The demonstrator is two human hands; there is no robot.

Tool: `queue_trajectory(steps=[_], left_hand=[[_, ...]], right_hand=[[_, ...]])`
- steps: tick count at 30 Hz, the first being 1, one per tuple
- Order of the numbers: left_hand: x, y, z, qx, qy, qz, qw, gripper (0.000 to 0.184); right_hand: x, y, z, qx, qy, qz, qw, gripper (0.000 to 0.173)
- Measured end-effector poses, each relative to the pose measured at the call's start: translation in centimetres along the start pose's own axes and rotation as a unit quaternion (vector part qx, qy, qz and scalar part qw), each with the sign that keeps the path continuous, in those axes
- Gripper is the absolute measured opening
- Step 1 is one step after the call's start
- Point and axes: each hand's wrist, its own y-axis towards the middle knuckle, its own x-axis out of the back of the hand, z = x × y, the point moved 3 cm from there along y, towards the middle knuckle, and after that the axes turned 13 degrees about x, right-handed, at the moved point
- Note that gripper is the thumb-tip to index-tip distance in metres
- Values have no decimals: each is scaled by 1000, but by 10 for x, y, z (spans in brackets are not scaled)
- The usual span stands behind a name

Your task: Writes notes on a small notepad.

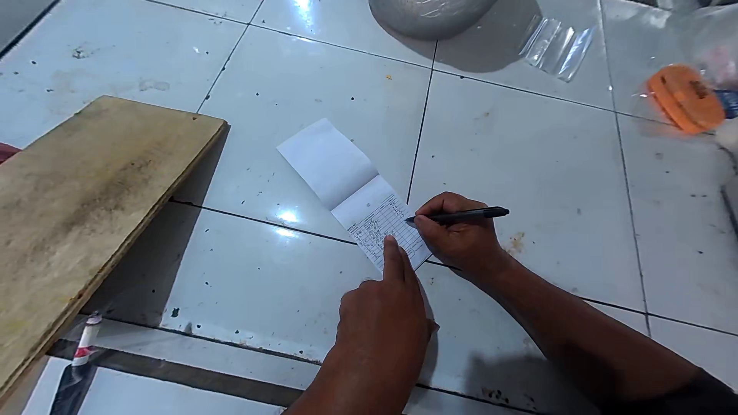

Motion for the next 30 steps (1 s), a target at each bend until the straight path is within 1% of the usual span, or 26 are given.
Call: queue_trajectory(steps=[6,12,18,30], left_hand=[[0,1,0,2,-3,11,1000,108],[0,0,0,1,-1,4,1000,109],[0,1,0,5,-7,10,1000,109],[0,1,1,3,-5,11,1000,109]], right_hand=[[-1,0,-1,-3,-12,-1,1000,4],[-1,1,-1,-6,-27,13,1000,5],[-2,1,-1,-14,-13,10,1000,5],[-1,2,-1,-25,-56,-2,998,5]])
